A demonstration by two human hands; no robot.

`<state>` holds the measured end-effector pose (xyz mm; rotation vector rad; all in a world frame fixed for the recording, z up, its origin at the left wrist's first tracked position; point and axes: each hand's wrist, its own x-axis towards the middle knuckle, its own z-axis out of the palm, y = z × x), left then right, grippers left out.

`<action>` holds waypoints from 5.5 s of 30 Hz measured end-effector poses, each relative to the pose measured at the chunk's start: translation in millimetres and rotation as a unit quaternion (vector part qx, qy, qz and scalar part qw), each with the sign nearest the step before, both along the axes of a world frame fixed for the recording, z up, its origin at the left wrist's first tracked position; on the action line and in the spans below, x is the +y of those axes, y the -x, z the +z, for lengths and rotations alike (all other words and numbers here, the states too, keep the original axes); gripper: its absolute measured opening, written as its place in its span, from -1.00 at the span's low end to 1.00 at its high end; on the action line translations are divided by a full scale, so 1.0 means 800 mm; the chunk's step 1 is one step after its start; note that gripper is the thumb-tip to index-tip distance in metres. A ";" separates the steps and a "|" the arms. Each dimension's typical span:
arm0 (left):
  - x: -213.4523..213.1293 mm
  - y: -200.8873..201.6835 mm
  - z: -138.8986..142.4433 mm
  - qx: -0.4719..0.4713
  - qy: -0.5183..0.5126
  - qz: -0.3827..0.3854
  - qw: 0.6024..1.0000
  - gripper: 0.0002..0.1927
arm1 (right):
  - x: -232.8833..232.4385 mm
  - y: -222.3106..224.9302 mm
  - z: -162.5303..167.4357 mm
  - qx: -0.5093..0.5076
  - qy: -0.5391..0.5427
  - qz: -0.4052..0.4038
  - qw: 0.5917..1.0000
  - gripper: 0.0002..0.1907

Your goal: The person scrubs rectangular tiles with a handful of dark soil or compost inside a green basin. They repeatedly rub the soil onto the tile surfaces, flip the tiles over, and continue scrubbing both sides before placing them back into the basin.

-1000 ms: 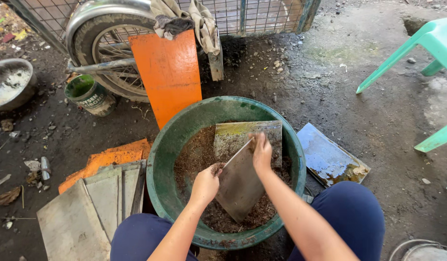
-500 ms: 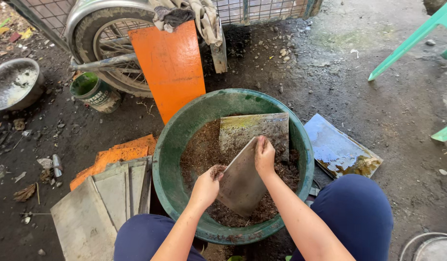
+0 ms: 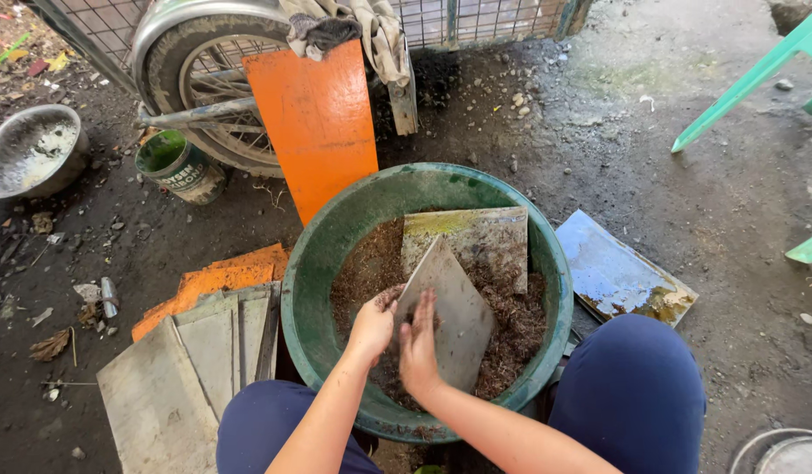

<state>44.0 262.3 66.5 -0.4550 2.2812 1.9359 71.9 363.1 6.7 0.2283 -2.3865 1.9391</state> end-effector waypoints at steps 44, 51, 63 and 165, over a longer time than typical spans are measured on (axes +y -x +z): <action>-0.019 -0.021 0.105 -0.054 0.269 0.060 0.960 -0.67 | 0.157 0.066 -0.138 -0.310 -0.485 0.017 0.818 -0.21; -0.042 -0.031 0.118 0.053 0.299 0.133 0.943 -0.70 | 0.136 0.016 -0.098 -0.334 -0.658 0.285 0.612 0.14; -0.029 -0.013 0.030 -0.013 0.288 0.078 0.954 -0.70 | 0.162 0.056 -0.123 -0.271 -0.408 0.171 0.855 -0.52; -0.043 -0.076 0.077 -0.056 -0.038 0.107 0.992 -0.56 | 0.000 0.023 -0.031 -0.199 -0.030 -0.071 0.977 -0.14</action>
